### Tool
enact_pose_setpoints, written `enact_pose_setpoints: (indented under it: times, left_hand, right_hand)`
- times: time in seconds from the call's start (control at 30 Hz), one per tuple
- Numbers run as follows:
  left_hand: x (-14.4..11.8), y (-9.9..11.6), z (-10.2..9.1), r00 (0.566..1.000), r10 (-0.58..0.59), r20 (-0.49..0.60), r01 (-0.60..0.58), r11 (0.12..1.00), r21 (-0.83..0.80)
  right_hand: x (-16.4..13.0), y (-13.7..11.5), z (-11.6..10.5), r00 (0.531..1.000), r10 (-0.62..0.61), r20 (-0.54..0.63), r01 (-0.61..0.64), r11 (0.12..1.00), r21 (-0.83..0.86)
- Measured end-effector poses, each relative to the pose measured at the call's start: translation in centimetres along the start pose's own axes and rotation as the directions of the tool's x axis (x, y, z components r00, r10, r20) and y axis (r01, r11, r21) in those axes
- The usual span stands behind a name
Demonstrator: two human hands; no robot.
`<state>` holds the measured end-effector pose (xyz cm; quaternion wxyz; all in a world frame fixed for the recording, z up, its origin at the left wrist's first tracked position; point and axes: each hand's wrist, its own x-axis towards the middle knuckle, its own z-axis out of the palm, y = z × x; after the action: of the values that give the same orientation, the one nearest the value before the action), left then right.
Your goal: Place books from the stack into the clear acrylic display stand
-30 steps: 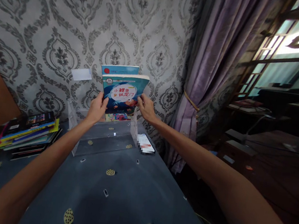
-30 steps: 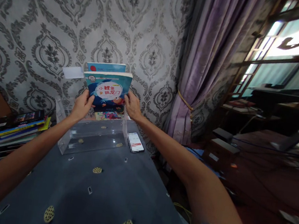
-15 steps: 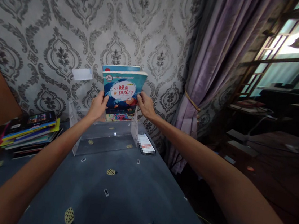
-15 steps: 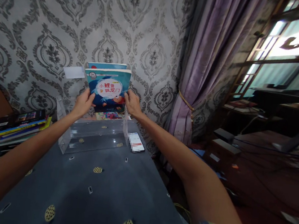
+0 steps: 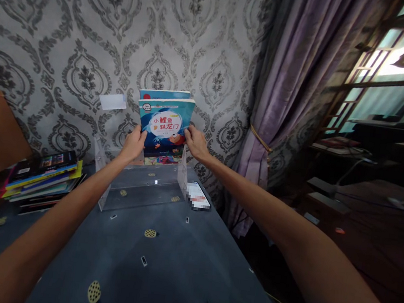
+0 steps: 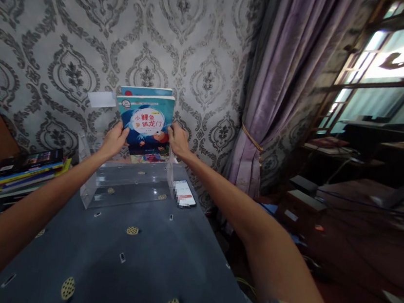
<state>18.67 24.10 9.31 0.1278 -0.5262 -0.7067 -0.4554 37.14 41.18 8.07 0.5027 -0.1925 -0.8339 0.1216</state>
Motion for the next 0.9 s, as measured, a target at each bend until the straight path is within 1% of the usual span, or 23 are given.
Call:
enact_pose_setpoints:
  times: [0.17,0.33,0.67,0.9]
  left_hand:
    - [-0.3,0.8,-0.4,0.999,0.022,-0.036,-0.017,0.991,0.129]
    - [-0.6,1.2,-0.4,0.998,0.046,-0.051,-0.036,0.981,0.190]
    - [-0.2,0.8,-0.5,0.991,0.078,-0.107,-0.056,0.979,0.195]
    - [-0.4,1.2,-0.7,0.995,0.050,-0.090,-0.029,0.974,0.223]
  right_hand:
    - [-0.2,0.0,0.0,1.000,0.008,-0.009,-0.008,1.000,-0.004]
    - [-0.1,0.1,0.1,1.000,0.010,-0.013,-0.010,1.000,-0.005]
    - [-0.2,0.5,0.3,0.999,0.025,-0.027,-0.025,1.000,0.008]
    - [-0.1,0.5,0.4,0.999,0.040,-0.018,-0.039,0.999,0.015]
